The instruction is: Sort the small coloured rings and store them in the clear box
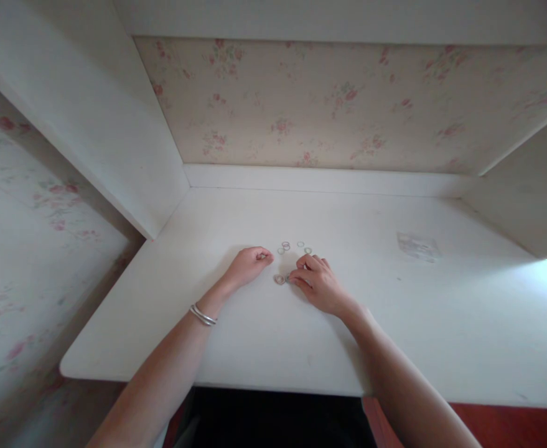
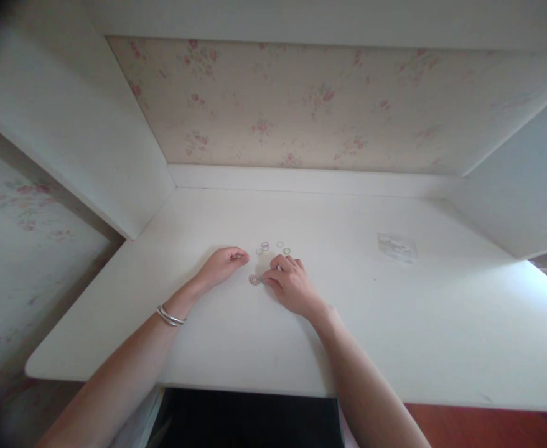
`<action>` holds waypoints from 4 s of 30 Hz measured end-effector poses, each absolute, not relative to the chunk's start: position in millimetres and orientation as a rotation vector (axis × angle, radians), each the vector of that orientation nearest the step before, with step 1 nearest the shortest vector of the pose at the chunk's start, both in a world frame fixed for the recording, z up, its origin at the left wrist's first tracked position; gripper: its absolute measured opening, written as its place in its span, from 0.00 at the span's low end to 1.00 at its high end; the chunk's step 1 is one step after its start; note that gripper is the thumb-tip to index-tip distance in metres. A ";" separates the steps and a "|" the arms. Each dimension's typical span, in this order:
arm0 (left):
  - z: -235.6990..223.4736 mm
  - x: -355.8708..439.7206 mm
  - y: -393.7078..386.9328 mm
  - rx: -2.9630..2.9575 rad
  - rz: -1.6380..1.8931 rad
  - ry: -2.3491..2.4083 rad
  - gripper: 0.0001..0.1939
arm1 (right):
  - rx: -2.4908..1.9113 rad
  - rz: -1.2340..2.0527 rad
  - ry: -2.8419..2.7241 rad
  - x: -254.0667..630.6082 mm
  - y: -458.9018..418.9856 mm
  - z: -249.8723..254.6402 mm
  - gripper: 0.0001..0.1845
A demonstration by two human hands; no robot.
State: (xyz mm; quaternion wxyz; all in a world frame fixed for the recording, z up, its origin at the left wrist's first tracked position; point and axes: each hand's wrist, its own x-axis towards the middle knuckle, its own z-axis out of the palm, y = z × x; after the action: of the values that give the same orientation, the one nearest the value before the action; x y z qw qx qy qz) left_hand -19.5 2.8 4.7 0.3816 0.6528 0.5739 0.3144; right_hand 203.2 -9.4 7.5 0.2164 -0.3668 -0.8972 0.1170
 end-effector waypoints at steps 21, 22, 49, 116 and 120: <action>3.9 4.0 4.8 1.994 0.667 1.735 0.16 | -1.323 0.333 -1.918 207.5 6.7 0.7 0.13; 4.2 7.5 7.6 2.003 0.670 1.745 0.15 | -1.335 0.349 -1.898 207.7 8.1 0.1 0.13; 0.9 24.2 33.8 1.991 0.795 1.662 0.13 | -1.367 0.465 -1.832 212.4 15.3 -7.7 0.13; 0.0 -2.3 -5.6 1.776 0.925 1.593 0.13 | -0.993 0.532 -2.401 206.1 -7.0 3.4 0.10; -3.2 -3.7 -3.4 1.719 0.923 1.606 0.13 | -0.974 0.526 -2.464 203.3 -10.2 4.9 0.11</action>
State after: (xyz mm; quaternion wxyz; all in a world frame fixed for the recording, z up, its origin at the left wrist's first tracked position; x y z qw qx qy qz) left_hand -3.7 -3.4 -3.2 0.3024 0.6484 0.6057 0.3482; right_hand 203.3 -10.2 4.9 0.2185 -0.3520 -0.8901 0.1899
